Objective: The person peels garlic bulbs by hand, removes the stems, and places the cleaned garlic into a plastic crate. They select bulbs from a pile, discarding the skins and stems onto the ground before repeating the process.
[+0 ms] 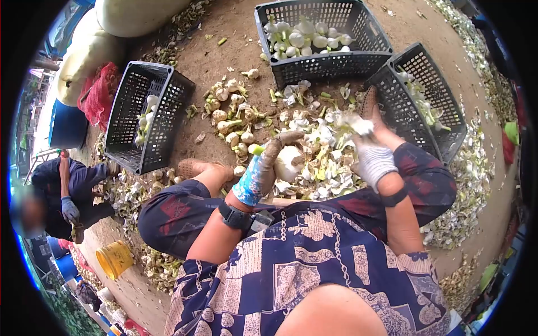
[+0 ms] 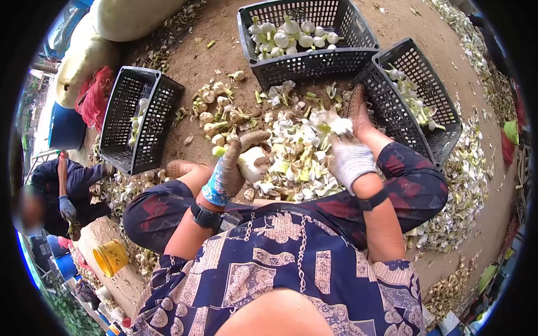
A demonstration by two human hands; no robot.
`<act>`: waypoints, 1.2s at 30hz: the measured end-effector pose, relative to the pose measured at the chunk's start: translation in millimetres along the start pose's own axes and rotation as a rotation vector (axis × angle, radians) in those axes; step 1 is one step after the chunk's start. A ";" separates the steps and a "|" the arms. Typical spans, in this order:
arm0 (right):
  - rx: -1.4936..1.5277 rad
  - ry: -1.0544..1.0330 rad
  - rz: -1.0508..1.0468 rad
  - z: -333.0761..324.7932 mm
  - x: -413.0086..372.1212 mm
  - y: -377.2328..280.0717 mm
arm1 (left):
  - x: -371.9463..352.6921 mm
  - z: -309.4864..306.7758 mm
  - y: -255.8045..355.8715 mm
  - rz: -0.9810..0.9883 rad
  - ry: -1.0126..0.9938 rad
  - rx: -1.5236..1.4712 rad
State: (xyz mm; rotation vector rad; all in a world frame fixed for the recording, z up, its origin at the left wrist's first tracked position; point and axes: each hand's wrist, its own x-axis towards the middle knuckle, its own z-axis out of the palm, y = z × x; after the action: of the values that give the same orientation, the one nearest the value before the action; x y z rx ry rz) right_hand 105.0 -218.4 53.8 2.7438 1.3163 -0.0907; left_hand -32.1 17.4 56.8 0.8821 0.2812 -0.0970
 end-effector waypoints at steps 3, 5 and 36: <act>0.743 -0.074 0.051 -26.3 14.9 -46.0 | -0.4 -4.0 -5.7 0.158 0.092 0.499; 1.116 -0.015 -0.031 -28.5 27.0 -75.7 | -0.9 -9.0 -10.5 0.234 0.107 0.649; 1.005 -0.593 -0.217 -33.9 -0.3 -36.6 | 5.6 -18.8 13.9 0.291 0.017 -0.795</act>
State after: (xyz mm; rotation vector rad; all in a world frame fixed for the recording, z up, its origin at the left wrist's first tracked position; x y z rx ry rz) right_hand 76.6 -192.0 85.3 2.7418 1.6158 -1.8577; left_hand -27.8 40.9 54.3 0.1259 0.1788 0.2796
